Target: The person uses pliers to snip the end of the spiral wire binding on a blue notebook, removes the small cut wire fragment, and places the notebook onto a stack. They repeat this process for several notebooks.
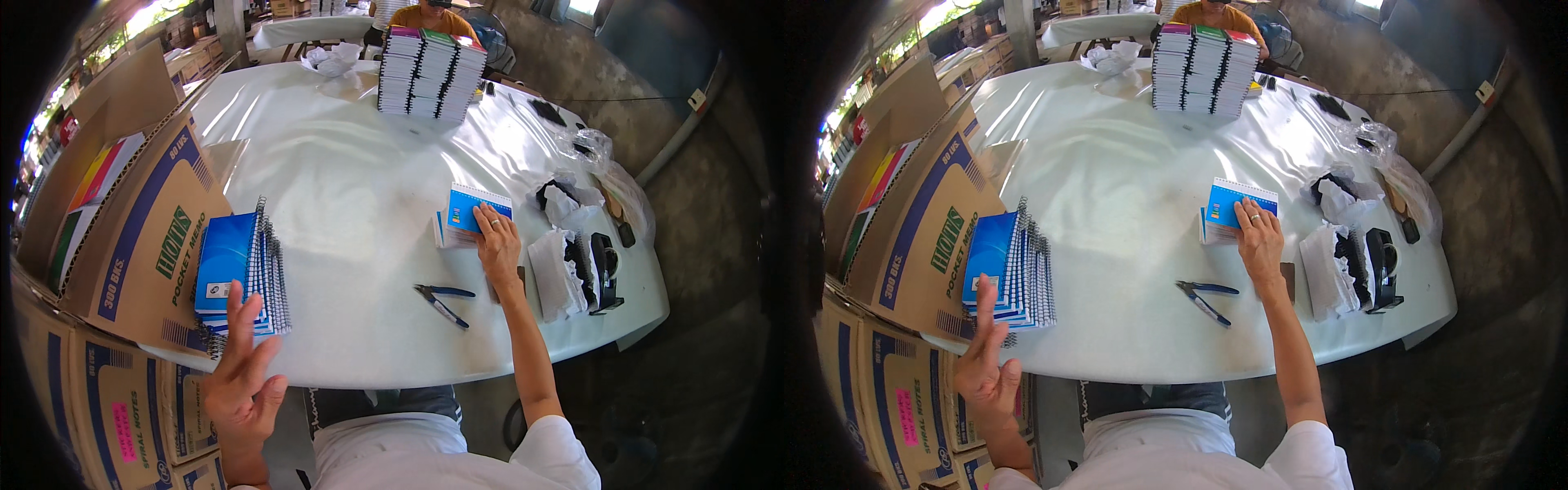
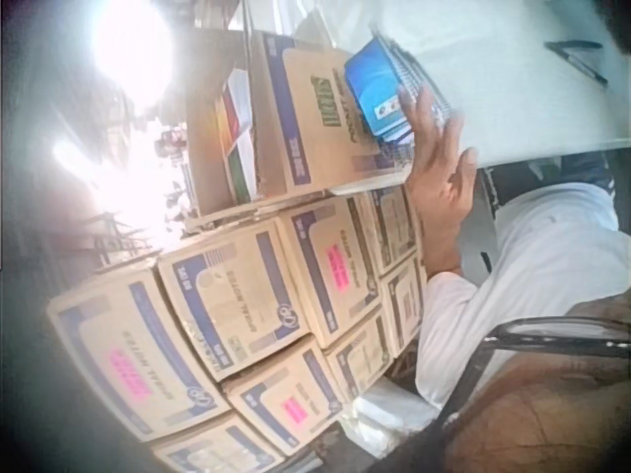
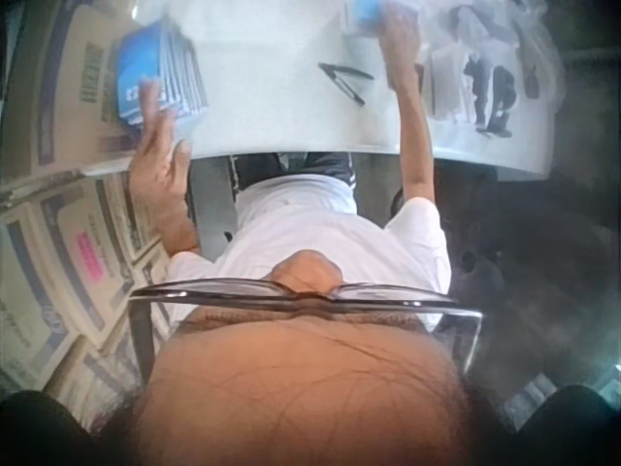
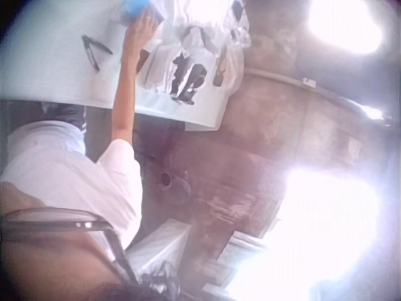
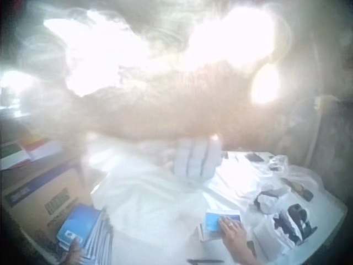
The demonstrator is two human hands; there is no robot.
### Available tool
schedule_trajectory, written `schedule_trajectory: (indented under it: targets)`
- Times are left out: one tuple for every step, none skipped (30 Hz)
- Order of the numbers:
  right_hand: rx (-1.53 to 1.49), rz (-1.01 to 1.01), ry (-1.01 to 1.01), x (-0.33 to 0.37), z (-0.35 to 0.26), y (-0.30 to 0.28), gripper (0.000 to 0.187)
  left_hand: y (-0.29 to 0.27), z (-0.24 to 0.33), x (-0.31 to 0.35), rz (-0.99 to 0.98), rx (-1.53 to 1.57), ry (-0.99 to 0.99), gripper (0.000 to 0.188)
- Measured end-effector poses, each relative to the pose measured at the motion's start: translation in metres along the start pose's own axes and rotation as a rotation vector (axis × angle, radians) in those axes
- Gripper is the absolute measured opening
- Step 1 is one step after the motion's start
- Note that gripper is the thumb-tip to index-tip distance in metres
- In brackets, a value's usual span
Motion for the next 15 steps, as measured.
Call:
schedule_trajectory:
  targets:
    - [-0.025, -0.021, 0.011, -0.003, 0.003, -0.001, 0.039, 0.004, 0.002, 0.0, -0.015, -0.008, -0.01, 0.033]
    - [-0.042, -0.04, 0.031, -0.004, 0.009, -0.005, 0.038, 0.009, 0.003, -0.001, -0.048, 0.011, -0.011, 0.033]
    - [-0.086, -0.04, 0.041, -0.012, 0.014, -0.009, 0.037, 0.011, 0.003, 0.0, -0.071, 0.023, -0.016, 0.033]
    - [-0.131, -0.04, 0.05, -0.02, 0.021, -0.013, 0.036, 0.014, 0.004, 0.001, -0.093, 0.036, -0.022, 0.033]
    - [-0.174, -0.042, 0.06, -0.023, 0.026, -0.016, 0.035, 0.016, 0.007, 0.0, -0.1, 0.058, -0.04, 0.032]
    - [-0.173, -0.053, 0.055, -0.023, 0.03, -0.015, 0.035, 0.018, 0.007, 0.0, -0.109, 0.074, -0.035, 0.032]
    - [-0.171, -0.064, 0.049, -0.021, 0.033, -0.013, 0.035, 0.02, 0.007, 0.0, -0.118, 0.09, -0.03, 0.032]
    - [-0.173, -0.077, 0.041, -0.022, 0.033, -0.011, 0.035, 0.022, 0.006, 0.001, -0.126, 0.104, -0.028, 0.032]
    - [-0.145, -0.072, 0.009, -0.021, 0.032, -0.011, 0.036, 0.024, 0.006, 0.001, -0.127, 0.106, -0.03, 0.033]
    - [-0.116, -0.067, -0.023, -0.018, 0.03, -0.012, 0.037, 0.026, 0.006, 0.001, -0.129, 0.108, -0.032, 0.033]
    - [-0.087, -0.066, -0.054, -0.016, 0.028, -0.012, 0.038, 0.028, 0.006, 0.001, -0.133, 0.113, -0.038, 0.034]
    - [-0.064, -0.053, -0.071, -0.015, 0.026, -0.012, 0.039, 0.03, 0.007, 0.001, -0.159, 0.105, -0.069, 0.035]
    - [-0.041, -0.041, -0.088, -0.015, 0.024, -0.011, 0.041, 0.03, 0.008, 0.0, -0.185, 0.097, -0.099, 0.036]
    - [-0.017, -0.025, -0.104, -0.014, 0.022, -0.011, 0.043, 0.031, 0.01, -0.001, -0.212, 0.089, -0.127, 0.037]
    - [-0.018, -0.019, -0.114, -0.011, 0.022, -0.01, 0.042, 0.032, 0.01, -0.001, -0.211, 0.106, -0.113, 0.037]
Point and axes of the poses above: each hand's wrist, its own x-axis away from the middle knuckle, its own y-axis out of the palm, z = x × y, the point moved 2 cm from there along -x, towards the middle knuckle, and after that the axes turned 12 degrees about -x, right-handed, at the moved point
